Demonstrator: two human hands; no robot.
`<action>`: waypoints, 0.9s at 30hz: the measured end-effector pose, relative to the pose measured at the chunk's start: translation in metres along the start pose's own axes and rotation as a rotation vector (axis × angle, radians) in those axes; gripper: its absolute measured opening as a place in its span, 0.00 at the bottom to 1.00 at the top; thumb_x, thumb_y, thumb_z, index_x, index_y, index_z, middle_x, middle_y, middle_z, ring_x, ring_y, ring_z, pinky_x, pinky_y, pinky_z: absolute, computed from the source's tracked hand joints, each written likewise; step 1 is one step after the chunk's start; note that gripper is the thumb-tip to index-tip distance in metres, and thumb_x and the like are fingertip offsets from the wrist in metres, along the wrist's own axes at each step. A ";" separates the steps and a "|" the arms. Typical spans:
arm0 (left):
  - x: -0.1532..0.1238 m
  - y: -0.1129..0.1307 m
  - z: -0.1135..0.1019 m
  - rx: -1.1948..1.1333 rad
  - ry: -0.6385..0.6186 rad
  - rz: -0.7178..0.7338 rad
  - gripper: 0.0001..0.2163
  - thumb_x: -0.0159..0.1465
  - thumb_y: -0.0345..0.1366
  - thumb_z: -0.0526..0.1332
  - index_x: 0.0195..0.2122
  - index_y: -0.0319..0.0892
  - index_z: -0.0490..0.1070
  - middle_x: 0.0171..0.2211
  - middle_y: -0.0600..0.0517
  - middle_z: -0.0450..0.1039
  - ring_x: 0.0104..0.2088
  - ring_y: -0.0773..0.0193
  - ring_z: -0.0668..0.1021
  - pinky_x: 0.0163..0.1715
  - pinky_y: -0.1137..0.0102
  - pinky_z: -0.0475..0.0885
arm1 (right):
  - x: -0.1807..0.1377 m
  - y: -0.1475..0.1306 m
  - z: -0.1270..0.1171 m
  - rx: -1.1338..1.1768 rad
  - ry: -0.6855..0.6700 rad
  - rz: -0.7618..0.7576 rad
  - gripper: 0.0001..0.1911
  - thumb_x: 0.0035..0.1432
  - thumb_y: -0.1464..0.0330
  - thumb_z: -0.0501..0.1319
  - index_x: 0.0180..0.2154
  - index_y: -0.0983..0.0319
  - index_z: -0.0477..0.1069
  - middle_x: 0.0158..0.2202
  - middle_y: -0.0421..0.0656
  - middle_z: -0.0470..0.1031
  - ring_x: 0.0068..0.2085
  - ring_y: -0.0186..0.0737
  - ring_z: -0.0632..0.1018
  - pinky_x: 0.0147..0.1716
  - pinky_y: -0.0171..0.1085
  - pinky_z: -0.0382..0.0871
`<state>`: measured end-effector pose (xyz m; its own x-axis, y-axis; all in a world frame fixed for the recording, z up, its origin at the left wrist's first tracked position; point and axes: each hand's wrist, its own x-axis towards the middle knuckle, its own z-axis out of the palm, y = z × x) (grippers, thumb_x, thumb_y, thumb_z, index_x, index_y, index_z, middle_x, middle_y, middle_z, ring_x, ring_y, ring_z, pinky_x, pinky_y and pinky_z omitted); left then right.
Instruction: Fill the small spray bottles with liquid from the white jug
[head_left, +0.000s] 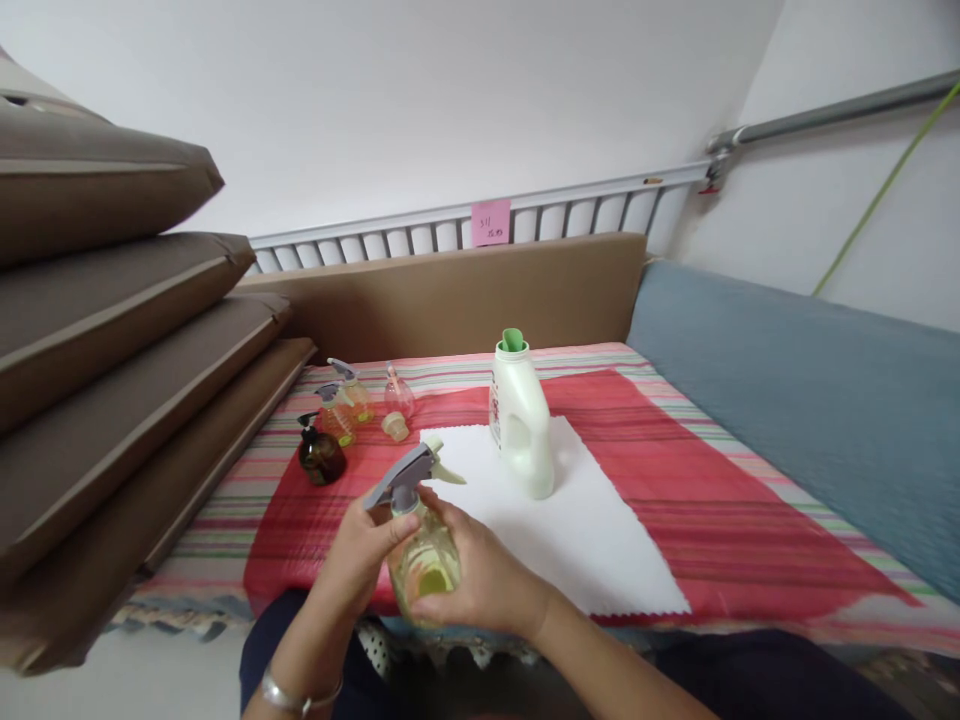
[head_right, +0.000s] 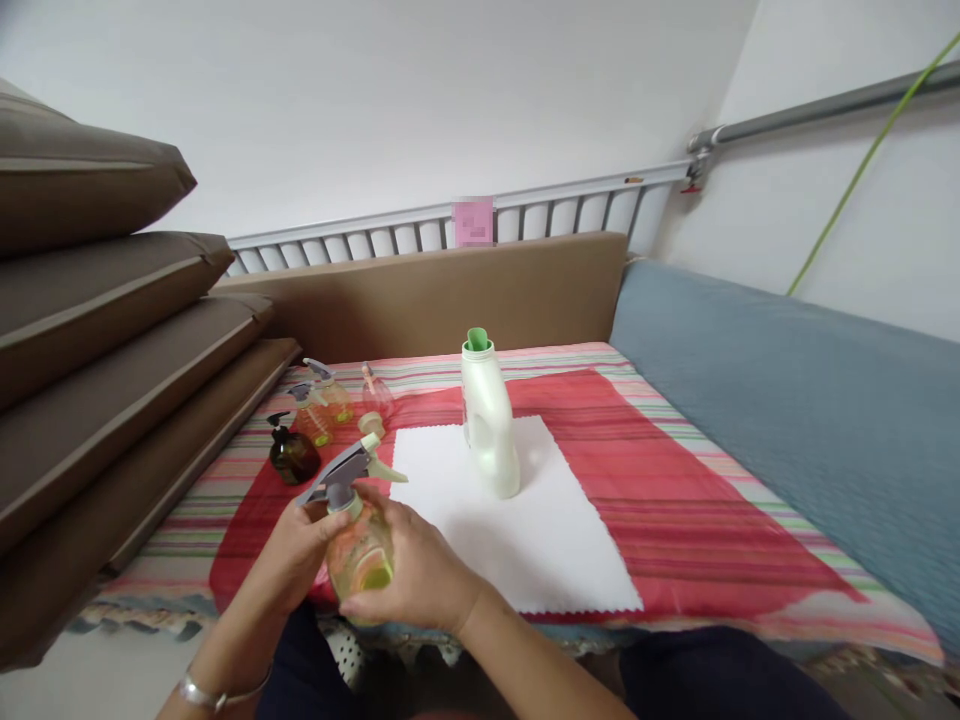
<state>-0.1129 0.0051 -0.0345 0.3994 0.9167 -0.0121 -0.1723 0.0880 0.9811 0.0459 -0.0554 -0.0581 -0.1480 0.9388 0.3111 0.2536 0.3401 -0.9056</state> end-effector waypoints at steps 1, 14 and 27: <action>-0.001 -0.001 0.001 0.005 0.015 0.020 0.19 0.45 0.39 0.72 0.39 0.40 0.77 0.34 0.47 0.80 0.35 0.55 0.79 0.41 0.61 0.73 | 0.000 0.001 0.000 -0.017 0.007 -0.021 0.53 0.34 0.71 0.73 0.62 0.55 0.54 0.57 0.48 0.67 0.55 0.52 0.69 0.55 0.52 0.62; -0.008 0.005 0.002 0.043 -0.150 0.001 0.23 0.47 0.42 0.71 0.45 0.41 0.76 0.40 0.46 0.79 0.44 0.49 0.78 0.48 0.57 0.69 | -0.012 -0.001 -0.002 0.091 -0.006 -0.004 0.53 0.33 0.69 0.74 0.61 0.56 0.55 0.56 0.47 0.68 0.54 0.49 0.71 0.54 0.48 0.64; 0.040 -0.130 -0.043 0.643 0.050 0.074 0.25 0.47 0.54 0.65 0.43 0.47 0.74 0.48 0.47 0.76 0.54 0.43 0.72 0.54 0.51 0.65 | -0.097 0.066 -0.121 -0.145 0.673 0.229 0.42 0.32 0.70 0.72 0.53 0.58 0.62 0.49 0.47 0.73 0.50 0.53 0.74 0.51 0.50 0.67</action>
<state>-0.1134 0.0472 -0.1708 0.3618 0.9299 0.0667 0.3819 -0.2131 0.8993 0.1925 -0.1171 -0.1135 0.5329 0.8017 0.2706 0.3385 0.0911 -0.9366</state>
